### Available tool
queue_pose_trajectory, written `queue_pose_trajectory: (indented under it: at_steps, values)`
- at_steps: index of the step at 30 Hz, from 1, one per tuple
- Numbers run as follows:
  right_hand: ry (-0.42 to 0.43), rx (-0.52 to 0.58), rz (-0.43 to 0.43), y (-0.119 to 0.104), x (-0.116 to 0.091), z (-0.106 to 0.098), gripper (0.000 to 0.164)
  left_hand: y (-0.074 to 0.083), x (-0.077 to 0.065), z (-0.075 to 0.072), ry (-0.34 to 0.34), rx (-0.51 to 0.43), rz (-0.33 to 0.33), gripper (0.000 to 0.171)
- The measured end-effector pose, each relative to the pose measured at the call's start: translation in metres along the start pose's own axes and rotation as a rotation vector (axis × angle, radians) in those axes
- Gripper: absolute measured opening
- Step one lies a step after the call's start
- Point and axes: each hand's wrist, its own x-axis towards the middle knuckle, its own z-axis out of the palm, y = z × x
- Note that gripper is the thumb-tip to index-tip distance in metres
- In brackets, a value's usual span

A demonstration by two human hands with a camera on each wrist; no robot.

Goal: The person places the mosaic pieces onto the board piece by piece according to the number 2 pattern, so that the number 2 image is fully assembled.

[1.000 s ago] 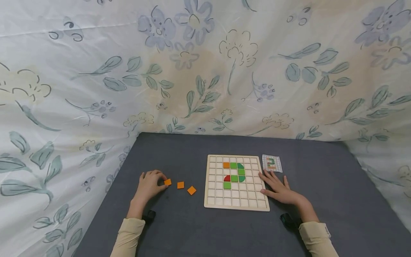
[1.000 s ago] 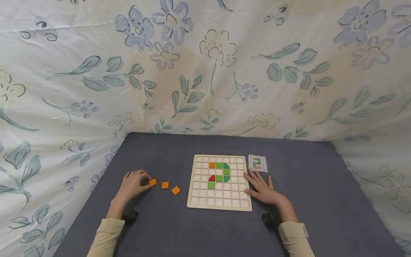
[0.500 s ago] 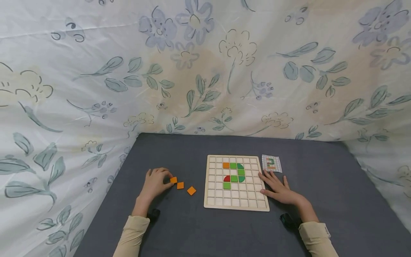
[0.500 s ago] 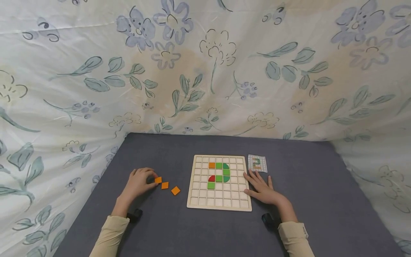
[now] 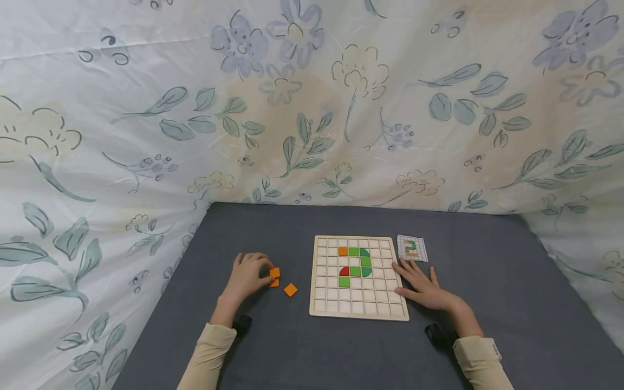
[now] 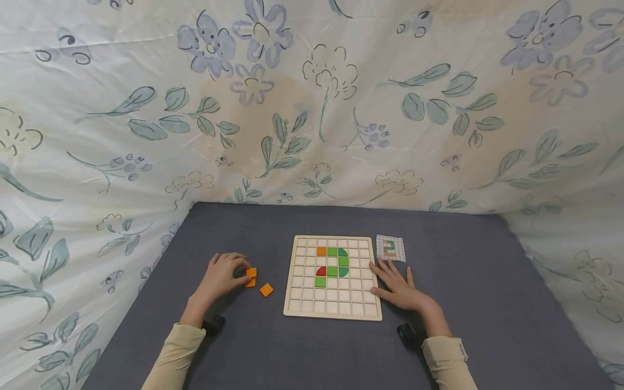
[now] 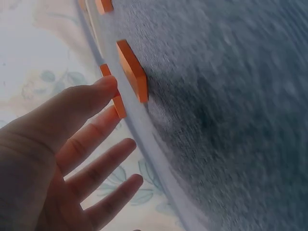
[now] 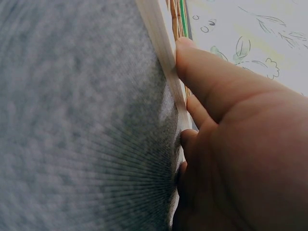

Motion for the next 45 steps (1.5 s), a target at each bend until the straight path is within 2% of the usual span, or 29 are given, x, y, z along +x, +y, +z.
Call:
queue_pose_trajectory:
  at_steps: [26, 45]
  values:
    - [-0.008, -0.009, 0.001, 0.005, 0.004, -0.003, 0.069, 0.043, 0.027, 0.015, -0.048, 0.021, 0.090, 0.018]
    - [-0.008, -0.001, -0.004, 0.005, 0.005, -0.004, 0.069, 0.073, 0.037, 0.023, -0.059, 0.015, 0.189, 0.022]
